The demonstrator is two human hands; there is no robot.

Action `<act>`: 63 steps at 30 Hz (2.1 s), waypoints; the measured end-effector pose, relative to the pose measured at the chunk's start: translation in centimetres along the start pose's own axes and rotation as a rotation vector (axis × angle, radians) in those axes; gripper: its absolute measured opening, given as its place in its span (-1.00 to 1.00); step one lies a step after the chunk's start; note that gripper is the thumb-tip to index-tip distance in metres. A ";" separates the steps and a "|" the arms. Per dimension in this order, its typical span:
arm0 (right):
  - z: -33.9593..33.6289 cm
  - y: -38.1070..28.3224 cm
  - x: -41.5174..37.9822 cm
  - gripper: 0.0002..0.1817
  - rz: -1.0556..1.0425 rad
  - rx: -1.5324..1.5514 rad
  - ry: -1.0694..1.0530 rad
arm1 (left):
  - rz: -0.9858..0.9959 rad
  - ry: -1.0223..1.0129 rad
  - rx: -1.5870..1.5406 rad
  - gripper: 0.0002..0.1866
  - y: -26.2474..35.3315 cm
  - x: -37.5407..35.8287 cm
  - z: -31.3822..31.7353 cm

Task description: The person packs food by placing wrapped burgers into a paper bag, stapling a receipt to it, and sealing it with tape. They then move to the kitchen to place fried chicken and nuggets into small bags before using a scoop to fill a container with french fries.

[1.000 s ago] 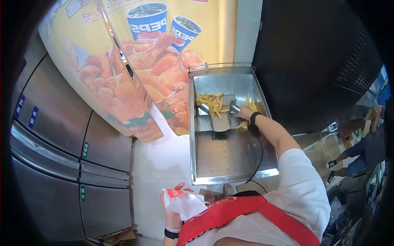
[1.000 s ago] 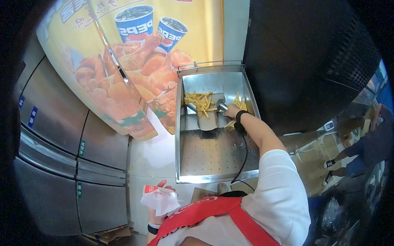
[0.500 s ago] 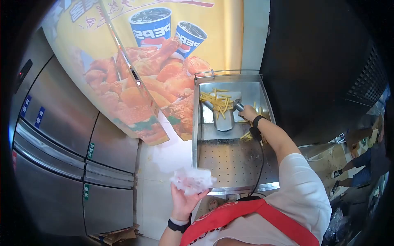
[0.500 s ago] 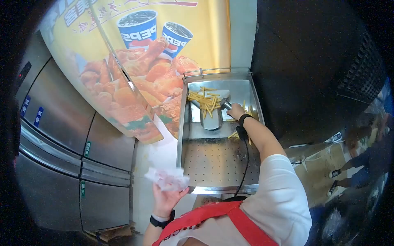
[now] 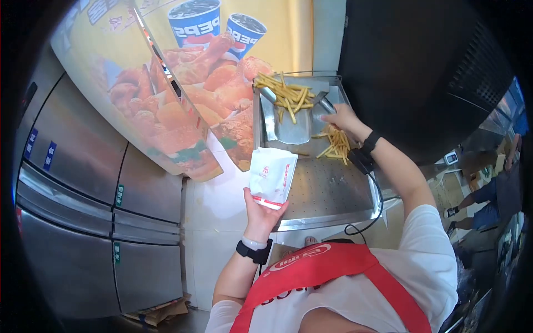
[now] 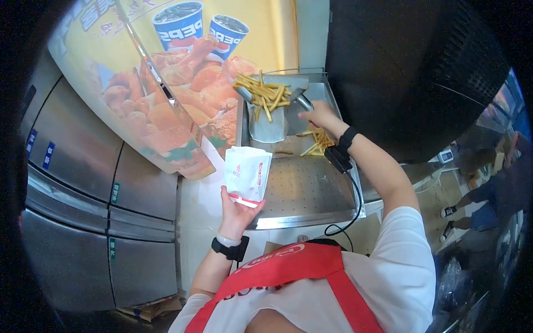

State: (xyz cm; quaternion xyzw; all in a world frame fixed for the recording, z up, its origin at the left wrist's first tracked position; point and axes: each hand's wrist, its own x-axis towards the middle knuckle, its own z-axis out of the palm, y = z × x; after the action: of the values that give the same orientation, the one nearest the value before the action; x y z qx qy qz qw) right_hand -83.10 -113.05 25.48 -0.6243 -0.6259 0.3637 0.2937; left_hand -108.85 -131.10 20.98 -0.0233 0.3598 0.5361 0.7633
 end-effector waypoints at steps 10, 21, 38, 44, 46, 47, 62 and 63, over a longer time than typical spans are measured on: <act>-0.6 -3.2 -8.5 -0.69 -0.230 -0.383 0.436 | -0.224 -0.159 -0.063 -0.37 -2.3 0.9 1.8; -1.3 -2.0 -10.2 -0.69 -0.122 -0.351 0.524 | -0.263 -0.236 -0.065 -0.46 -2.6 0.5 3.5; -1.7 -8.0 -14.0 -0.85 -0.448 -0.286 0.811 | -0.235 -0.442 -0.158 -0.48 -1.9 1.2 3.0; -2.1 -10.6 -15.4 -0.82 -0.443 -0.356 0.895 | -0.241 -0.367 -0.111 -0.49 -0.7 0.0 3.1; -2.4 -10.9 -15.5 -0.78 -0.291 -0.207 0.953 | -0.286 -0.439 -0.102 -0.46 -0.3 -0.1 2.3; -2.8 -10.3 -15.1 -0.75 -0.354 -0.225 1.000 | -0.273 -0.422 -0.109 -0.46 -0.2 -0.5 2.2; -1.2 4.0 -12.9 -0.72 0.406 -0.192 -0.265 | 0.085 -0.192 -0.134 -0.38 4.6 -6.2 -6.2; -0.7 4.3 -12.7 -0.72 0.389 -0.189 -0.284 | 0.107 -0.181 -0.135 -0.38 4.5 -6.6 -6.0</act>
State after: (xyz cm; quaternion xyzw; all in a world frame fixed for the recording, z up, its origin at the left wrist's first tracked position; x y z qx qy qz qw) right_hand -79.50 -125.82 23.43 -0.7004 -0.5600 0.4373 0.0679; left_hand -116.83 -137.00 21.87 -0.0069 0.2531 0.5989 0.7597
